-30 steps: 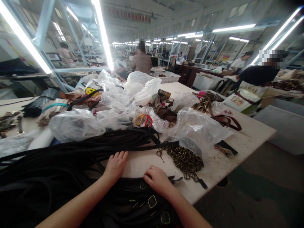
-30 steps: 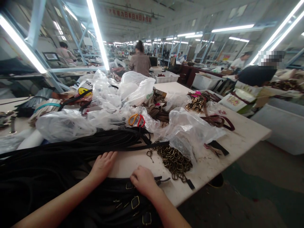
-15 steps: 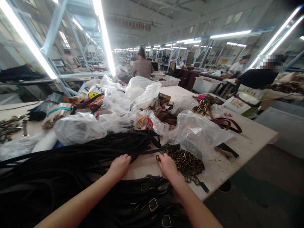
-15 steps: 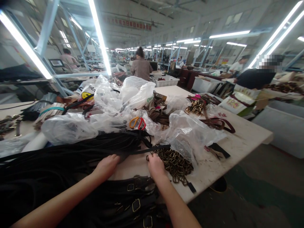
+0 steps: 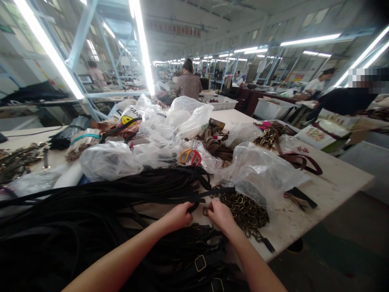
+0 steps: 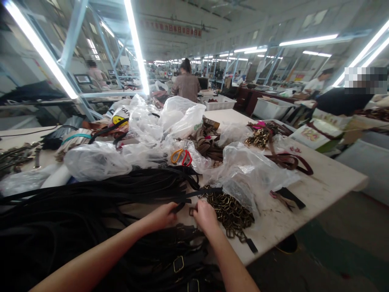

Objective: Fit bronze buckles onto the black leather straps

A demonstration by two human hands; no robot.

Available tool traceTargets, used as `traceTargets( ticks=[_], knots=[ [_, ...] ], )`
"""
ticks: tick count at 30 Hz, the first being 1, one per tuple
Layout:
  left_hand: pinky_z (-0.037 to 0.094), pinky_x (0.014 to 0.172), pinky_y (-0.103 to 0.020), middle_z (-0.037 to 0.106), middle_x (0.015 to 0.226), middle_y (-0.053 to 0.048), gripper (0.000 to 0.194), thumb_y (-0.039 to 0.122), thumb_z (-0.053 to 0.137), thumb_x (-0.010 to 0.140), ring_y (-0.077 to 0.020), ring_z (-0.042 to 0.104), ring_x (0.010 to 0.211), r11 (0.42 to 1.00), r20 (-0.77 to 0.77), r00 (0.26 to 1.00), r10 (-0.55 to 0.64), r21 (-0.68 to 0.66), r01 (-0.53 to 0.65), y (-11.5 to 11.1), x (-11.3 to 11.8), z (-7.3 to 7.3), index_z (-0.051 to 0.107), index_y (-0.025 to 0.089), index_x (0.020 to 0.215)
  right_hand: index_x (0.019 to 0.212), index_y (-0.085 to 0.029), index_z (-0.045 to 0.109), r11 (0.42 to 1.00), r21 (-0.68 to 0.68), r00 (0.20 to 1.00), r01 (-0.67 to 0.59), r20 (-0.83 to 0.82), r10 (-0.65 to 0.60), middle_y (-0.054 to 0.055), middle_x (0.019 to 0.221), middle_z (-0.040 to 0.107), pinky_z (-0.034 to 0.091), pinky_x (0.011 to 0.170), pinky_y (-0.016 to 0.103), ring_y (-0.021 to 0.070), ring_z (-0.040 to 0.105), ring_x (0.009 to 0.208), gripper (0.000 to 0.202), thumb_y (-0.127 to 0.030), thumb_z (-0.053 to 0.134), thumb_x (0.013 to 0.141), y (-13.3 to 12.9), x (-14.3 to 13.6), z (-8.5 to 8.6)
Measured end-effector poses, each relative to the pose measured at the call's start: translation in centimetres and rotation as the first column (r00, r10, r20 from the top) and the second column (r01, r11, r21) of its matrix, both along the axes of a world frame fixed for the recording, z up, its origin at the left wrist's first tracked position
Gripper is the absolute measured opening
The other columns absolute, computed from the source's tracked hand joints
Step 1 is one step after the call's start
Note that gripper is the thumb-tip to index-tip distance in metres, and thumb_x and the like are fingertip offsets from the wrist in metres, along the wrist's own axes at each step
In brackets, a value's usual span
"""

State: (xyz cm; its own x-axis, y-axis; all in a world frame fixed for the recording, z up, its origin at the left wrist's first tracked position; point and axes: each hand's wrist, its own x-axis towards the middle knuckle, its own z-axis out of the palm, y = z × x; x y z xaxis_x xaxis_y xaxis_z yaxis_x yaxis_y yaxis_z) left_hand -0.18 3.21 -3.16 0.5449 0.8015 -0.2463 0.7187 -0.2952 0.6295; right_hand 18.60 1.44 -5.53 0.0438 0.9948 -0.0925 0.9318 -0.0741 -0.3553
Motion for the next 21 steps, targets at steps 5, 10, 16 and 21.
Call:
traceTargets(
  ticks=[5, 10, 16, 21],
  knots=[
    [0.038, 0.054, -0.02, 0.062, 0.069, -0.001, 0.047, 0.043, 0.027, 0.083, -0.0121, 0.052, 0.058, 0.963, 0.185, 0.967, 0.175, -0.239, -0.128, -0.6, 0.0, 1.3, 0.063, 0.014, 0.092, 0.061, -0.019, 0.047, 0.996, 0.022, 0.773, 0.092, -0.632, -0.057, -0.003, 0.055, 0.049, 0.035, 0.054, 0.024, 0.0123, 0.046, 0.054, 0.015, -0.031, 0.054, 0.068, -1.8, 0.4, 0.9],
    [0.04, 0.064, -0.023, 0.064, 0.077, -0.002, 0.04, 0.045, 0.051, 0.07, -0.0166, 0.054, 0.072, 0.951, 0.284, 0.917, 0.279, -0.211, -0.224, -1.0, 1.2, 3.0, 0.063, 0.013, 0.089, 0.072, -0.018, 0.047, 0.959, -0.279, 0.086, 0.059, -0.955, -0.283, -0.003, 0.061, 0.051, 0.037, 0.054, 0.023, 0.0099, 0.047, 0.054, 0.025, -0.038, 0.062, 0.066, -4.2, -1.4, 3.5],
    [0.041, 0.065, -0.023, 0.062, 0.065, 0.0, 0.02, 0.032, 0.052, 0.069, -0.0147, 0.054, 0.067, 0.943, 0.344, 0.888, 0.305, -0.243, -0.229, -1.6, 1.3, 3.7, 0.061, 0.013, 0.069, 0.076, -0.016, 0.052, 0.949, -0.31, -0.088, -0.05, -0.946, -0.313, -0.003, 0.064, 0.05, 0.037, 0.056, 0.021, 0.0078, 0.047, 0.056, 0.025, -0.035, 0.065, 0.066, -5.2, -3.8, 4.1],
    [0.036, 0.052, -0.02, 0.053, 0.056, 0.003, 0.022, 0.034, 0.053, 0.068, -0.0096, 0.045, 0.052, 0.92, 0.326, 0.879, 0.349, -0.299, -0.255, -1.9, 0.8, 2.9, 0.059, 0.013, 0.07, 0.076, -0.016, 0.054, 0.963, -0.255, 0.071, -0.087, -0.966, -0.249, -0.003, 0.063, 0.052, 0.037, 0.057, 0.022, 0.009, 0.047, 0.057, 0.027, -0.04, 0.062, 0.068, -5.5, -3.7, 3.7]
  ],
)
